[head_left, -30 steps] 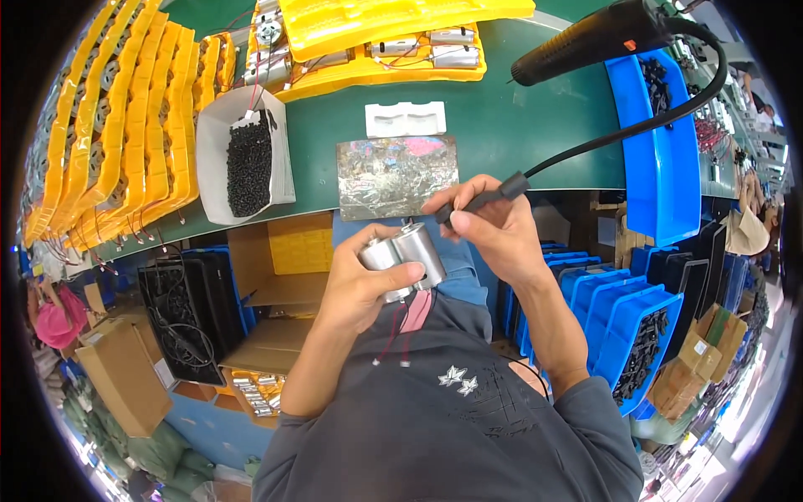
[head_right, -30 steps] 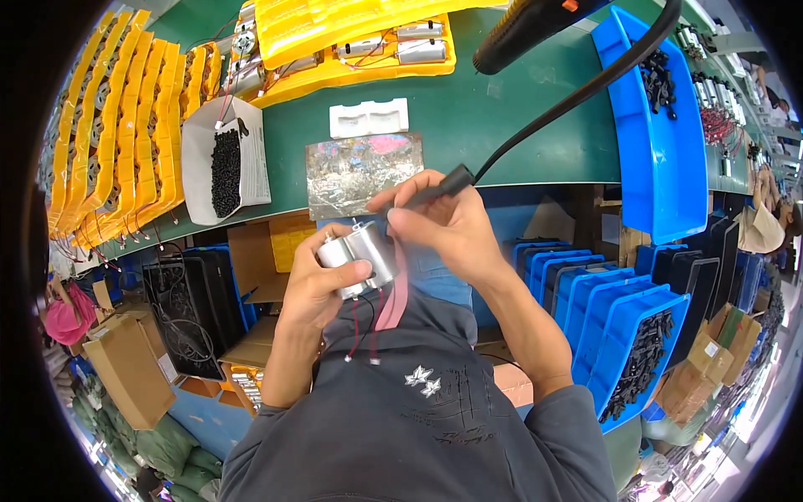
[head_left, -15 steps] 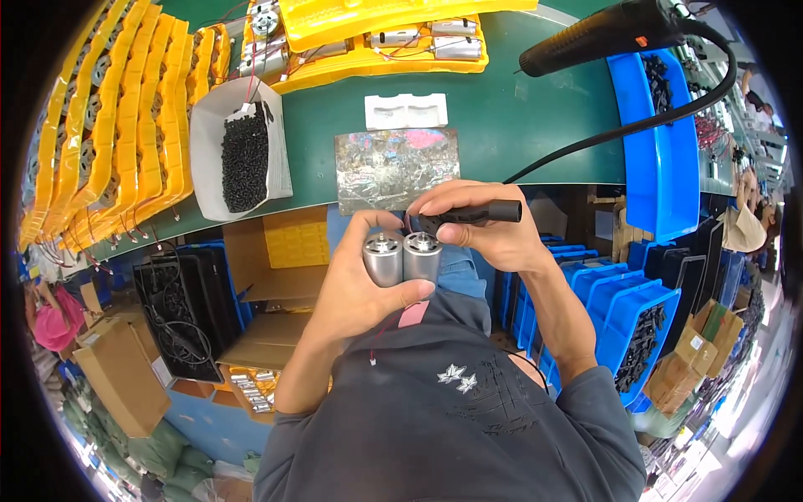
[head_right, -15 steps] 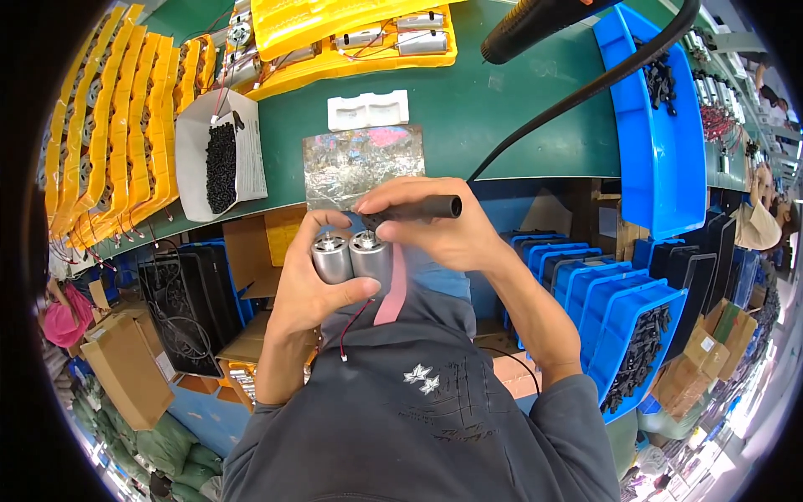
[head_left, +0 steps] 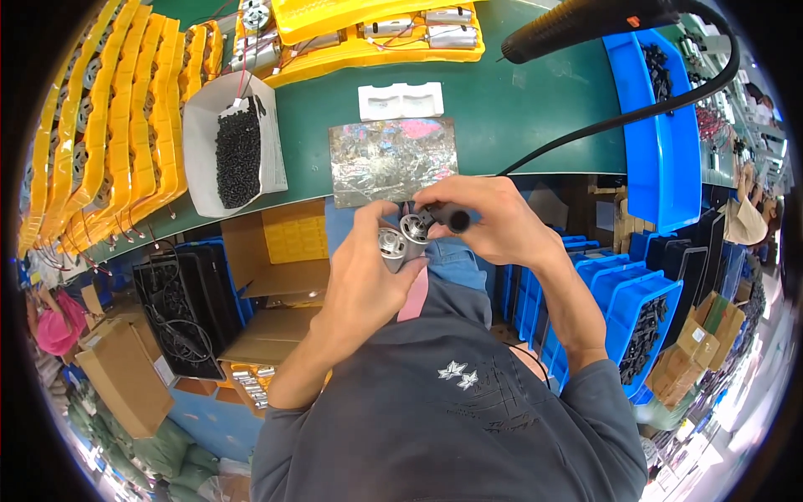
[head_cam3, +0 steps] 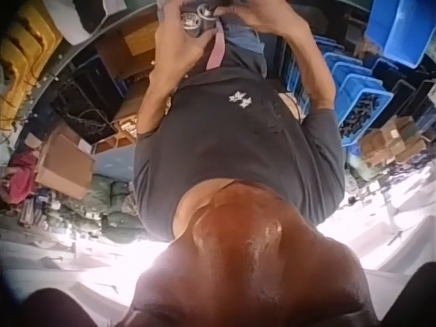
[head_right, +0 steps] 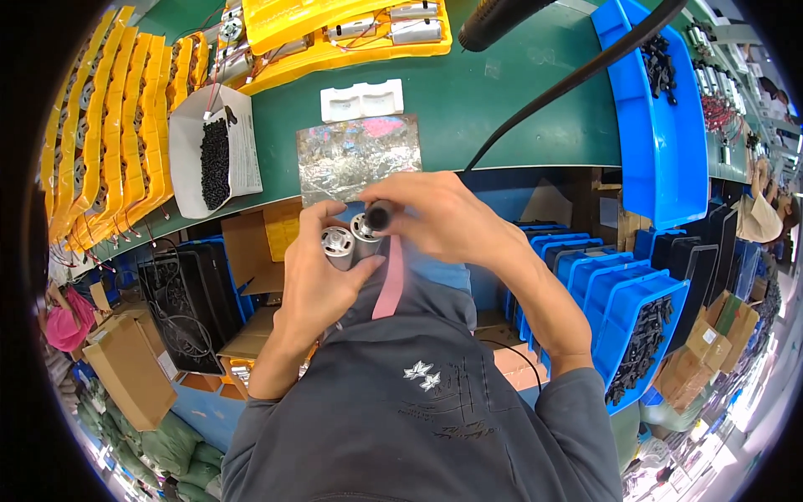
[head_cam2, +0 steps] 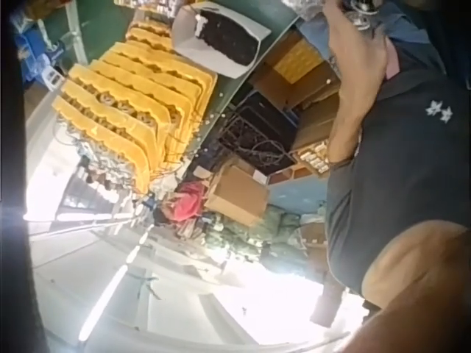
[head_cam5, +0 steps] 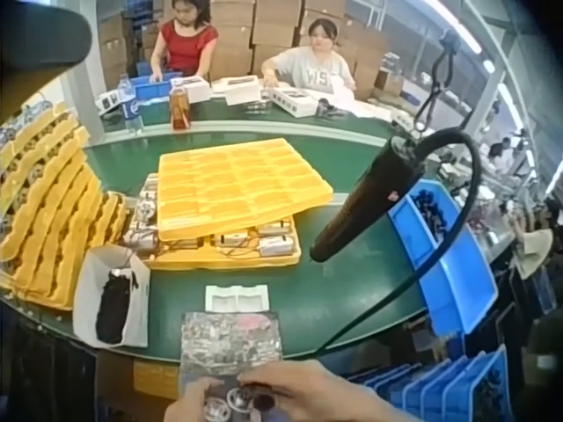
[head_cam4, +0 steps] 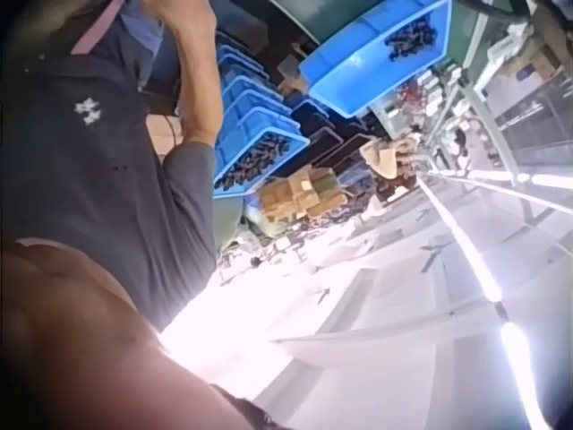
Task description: Assemble electric motor components using an electric screwdriver and organize them into bins.
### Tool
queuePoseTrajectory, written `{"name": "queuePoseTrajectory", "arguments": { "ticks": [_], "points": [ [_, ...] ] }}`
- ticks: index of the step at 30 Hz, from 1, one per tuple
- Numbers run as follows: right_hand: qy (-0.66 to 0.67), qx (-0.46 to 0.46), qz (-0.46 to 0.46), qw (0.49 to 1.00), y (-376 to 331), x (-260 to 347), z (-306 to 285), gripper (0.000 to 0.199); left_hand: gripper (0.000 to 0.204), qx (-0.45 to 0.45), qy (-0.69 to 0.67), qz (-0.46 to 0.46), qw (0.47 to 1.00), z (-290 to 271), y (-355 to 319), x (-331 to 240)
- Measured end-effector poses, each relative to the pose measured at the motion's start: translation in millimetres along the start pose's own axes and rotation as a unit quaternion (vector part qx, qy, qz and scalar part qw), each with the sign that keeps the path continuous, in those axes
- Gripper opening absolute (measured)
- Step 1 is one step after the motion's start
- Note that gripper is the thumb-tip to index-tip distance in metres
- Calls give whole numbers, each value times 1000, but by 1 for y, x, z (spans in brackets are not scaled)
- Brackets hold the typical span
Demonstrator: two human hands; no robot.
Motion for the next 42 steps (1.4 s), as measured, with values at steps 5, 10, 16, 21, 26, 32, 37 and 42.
{"name": "queuePoseTrajectory", "arguments": {
  "ticks": [5, 10, 16, 21, 26, 32, 37, 42],
  "points": [
    [-111, 50, -80, 989, 8, 10, -4, 38, 55, -38, 150, 151, 976, 0, 3, -10],
    [-145, 68, -65, 985, 6, 10, 0, 34, 41, -67, 242, 239, 938, -1, 2, -9],
    [-85, -35, -9, 996, 0, 13, 9, 30, 36, -121, 269, 342, 892, -12, 10, -12],
    [-66, -160, -25, 985, -6, 10, 17, 29, 34, -127, 275, 357, 884, -14, 12, -11],
    [-81, -166, -50, 982, -4, 7, 24, 27, 34, -151, 279, 361, 877, -16, 12, -9],
    [99, -151, 75, 981, 1, -1, 40, 27, 38, -180, 214, 295, 914, -4, 7, -3],
    [99, -86, 111, 985, -6, -17, 39, 30, 47, -137, 175, 211, 952, -4, -1, 1],
    [86, -81, 41, 992, -5, -19, 31, 27, 50, -103, 81, 137, 982, -12, 7, -4]
  ]
}}
Point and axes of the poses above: each hand's wrist, its own y-axis towards the middle knuckle, its own z-axis out of the palm, x = y × z, the point moved 4 cm from there along y, towards the middle knuckle, and after that the axes turned 4 degrees about y, right-handed, at the moved point
